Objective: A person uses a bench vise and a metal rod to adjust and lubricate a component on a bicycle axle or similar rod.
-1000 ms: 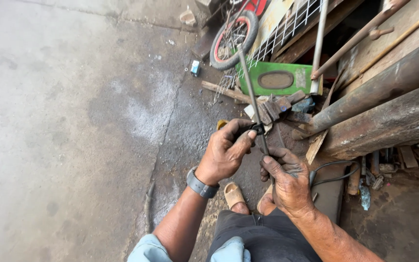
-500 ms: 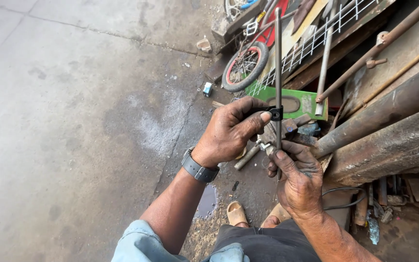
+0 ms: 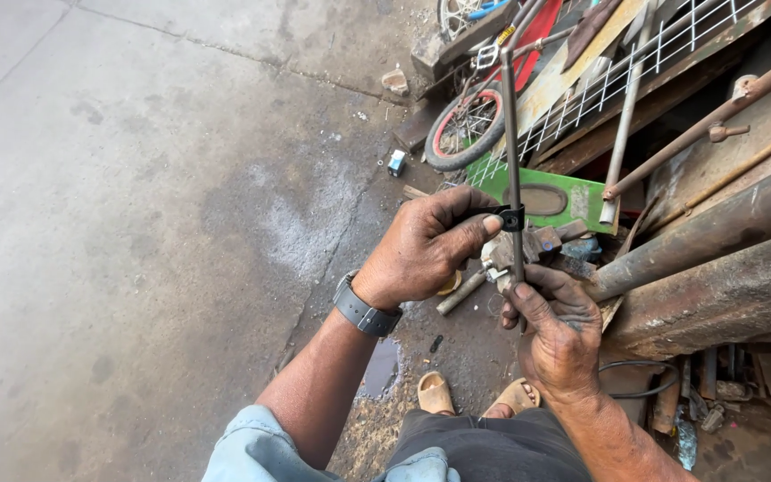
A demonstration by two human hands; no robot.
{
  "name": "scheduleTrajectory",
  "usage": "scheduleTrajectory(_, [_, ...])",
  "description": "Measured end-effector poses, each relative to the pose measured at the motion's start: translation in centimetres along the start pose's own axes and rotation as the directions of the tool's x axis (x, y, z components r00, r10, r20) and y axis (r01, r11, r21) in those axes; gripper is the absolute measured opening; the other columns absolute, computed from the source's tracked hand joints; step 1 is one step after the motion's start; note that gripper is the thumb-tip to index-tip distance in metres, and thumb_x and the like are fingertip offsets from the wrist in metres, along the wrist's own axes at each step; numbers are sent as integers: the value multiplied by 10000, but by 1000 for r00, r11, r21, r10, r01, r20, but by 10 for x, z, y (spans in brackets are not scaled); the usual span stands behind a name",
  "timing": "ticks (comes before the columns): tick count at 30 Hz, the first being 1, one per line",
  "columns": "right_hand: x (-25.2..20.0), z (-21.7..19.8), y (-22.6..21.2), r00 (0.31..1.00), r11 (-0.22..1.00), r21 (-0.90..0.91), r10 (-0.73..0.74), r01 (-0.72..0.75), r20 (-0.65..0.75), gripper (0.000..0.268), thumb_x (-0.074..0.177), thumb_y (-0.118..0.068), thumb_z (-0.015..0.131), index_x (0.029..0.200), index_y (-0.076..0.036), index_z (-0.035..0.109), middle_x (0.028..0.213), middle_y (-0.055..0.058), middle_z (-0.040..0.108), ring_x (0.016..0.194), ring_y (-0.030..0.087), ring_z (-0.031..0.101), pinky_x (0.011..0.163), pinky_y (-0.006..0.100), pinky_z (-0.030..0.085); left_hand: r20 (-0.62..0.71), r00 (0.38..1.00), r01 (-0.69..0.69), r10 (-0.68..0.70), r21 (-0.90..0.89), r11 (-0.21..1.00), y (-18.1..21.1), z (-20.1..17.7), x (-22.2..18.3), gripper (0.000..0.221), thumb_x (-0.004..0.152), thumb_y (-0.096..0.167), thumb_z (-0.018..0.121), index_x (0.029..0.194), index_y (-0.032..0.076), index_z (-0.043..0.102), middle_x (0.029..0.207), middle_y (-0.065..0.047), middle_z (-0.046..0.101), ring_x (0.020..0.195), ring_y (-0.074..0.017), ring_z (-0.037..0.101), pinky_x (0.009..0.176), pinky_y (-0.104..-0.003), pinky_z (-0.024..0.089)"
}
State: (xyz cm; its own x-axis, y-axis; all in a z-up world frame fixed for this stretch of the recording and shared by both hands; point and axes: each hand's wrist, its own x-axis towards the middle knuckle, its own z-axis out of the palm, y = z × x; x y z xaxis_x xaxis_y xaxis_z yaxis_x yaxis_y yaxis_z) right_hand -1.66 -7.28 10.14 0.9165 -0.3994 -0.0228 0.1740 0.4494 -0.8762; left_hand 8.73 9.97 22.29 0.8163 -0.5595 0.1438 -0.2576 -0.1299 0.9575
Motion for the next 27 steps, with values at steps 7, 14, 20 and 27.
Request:
scheduleTrajectory(7, [14, 30, -18, 956, 963, -78, -242, 258, 168, 420, 977, 46, 632, 1393, -11, 617, 943, 254, 699, 696, 212, 712, 478, 255, 606, -88, 996, -44, 31, -149, 988, -24, 8, 3, 172, 969, 189, 716, 1050, 42, 752, 583, -91, 622, 580, -122, 617, 527, -307, 555])
scheduleTrajectory(14, [17, 24, -11, 942, 933, -192, -266, 305, 205, 433, 1001, 68, 589, 1428, -3, 595, 960, 220, 680, 679, 141, 641, 454, 207, 540, -62, 998, 6, -25, -286, 958, -47, 16, 2, 182, 954, 187, 725, 1085, 61, 736, 665, -84, 651, 653, -132, 632, 603, -288, 579])
scheduleTrajectory(20, [17, 19, 1, 935, 901, -288, -260, 325, 240, 414, 996, 74, 607, 1405, 15, 612, 971, 248, 688, 707, 166, 667, 449, 237, 548, -137, 987, 55, -81, -182, 982, -54, 13, -2, 224, 896, 222, 759, 1094, 115, 759, 801, -115, 712, 793, -179, 681, 696, -381, 599])
scheduleTrajectory(27, [12, 25, 10, 909, 865, -337, -266, 372, 322, 388, 992, 79, 618, 1376, 24, 626, 995, 234, 710, 751, 171, 703, 472, 251, 580, -196, 980, 34, -29, 18, 999, -48, 6, -25, 240, 897, 278, 752, 1076, 121, 719, 814, -187, 724, 766, -321, 726, 679, -471, 576])
